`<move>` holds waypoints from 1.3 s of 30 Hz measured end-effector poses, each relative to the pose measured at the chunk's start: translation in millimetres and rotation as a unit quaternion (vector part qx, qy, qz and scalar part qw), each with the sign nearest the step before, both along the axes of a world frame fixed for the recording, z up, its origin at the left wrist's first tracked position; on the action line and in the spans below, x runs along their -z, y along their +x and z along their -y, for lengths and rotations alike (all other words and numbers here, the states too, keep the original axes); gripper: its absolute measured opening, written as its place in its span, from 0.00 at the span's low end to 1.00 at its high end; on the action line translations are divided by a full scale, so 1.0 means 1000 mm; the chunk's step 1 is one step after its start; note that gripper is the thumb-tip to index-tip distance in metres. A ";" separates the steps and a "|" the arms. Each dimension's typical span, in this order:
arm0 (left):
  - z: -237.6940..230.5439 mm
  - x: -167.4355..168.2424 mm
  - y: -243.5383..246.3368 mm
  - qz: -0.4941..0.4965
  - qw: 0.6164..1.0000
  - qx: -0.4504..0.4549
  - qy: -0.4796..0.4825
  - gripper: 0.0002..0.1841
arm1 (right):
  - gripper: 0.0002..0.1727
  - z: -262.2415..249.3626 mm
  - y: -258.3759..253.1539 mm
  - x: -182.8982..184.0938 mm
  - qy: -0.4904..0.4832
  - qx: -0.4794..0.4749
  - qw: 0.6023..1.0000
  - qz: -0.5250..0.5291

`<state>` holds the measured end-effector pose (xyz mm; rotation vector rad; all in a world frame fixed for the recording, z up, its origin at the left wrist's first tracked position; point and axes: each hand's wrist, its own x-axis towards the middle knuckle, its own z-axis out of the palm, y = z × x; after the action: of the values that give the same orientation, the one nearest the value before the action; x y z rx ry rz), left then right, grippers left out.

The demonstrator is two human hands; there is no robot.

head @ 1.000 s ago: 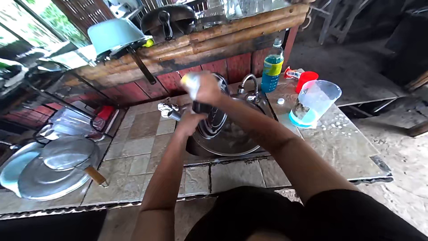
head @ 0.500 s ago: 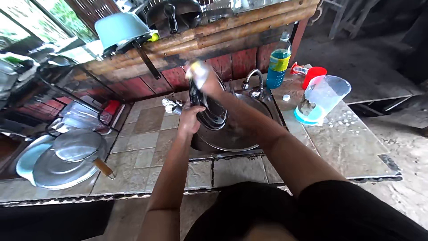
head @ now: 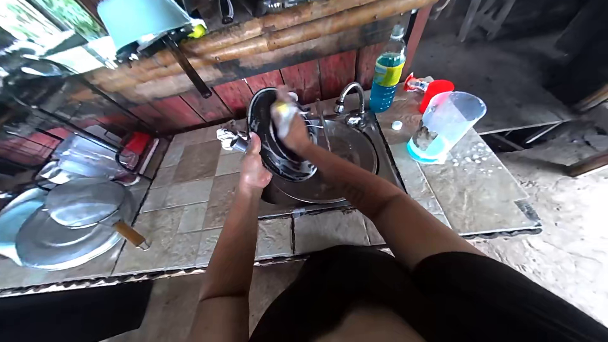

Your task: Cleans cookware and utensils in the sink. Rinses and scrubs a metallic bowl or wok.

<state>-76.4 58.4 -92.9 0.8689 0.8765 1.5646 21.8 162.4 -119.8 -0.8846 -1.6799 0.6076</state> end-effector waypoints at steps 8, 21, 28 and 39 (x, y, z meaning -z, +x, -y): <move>0.015 -0.011 -0.011 -0.373 0.927 -0.046 -0.010 0.24 | 0.22 0.019 0.125 -0.043 -0.101 0.049 0.979 0.169; 0.003 0.062 0.027 -0.758 0.574 0.256 0.173 0.29 | 0.35 0.001 0.334 -0.067 -0.274 0.362 0.815 0.360; -0.004 0.066 0.020 -0.760 0.586 0.210 0.188 0.30 | 0.28 -0.006 0.329 -0.056 -0.165 0.424 0.877 0.157; -0.017 0.067 0.015 -0.791 0.549 0.216 0.164 0.29 | 0.17 -0.012 0.199 0.009 -0.295 0.077 0.947 -0.105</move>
<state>-61.2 75.4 -160.2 2.6510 1.3261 0.0449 220.9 174.0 -128.5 -1.3083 -1.2297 1.0845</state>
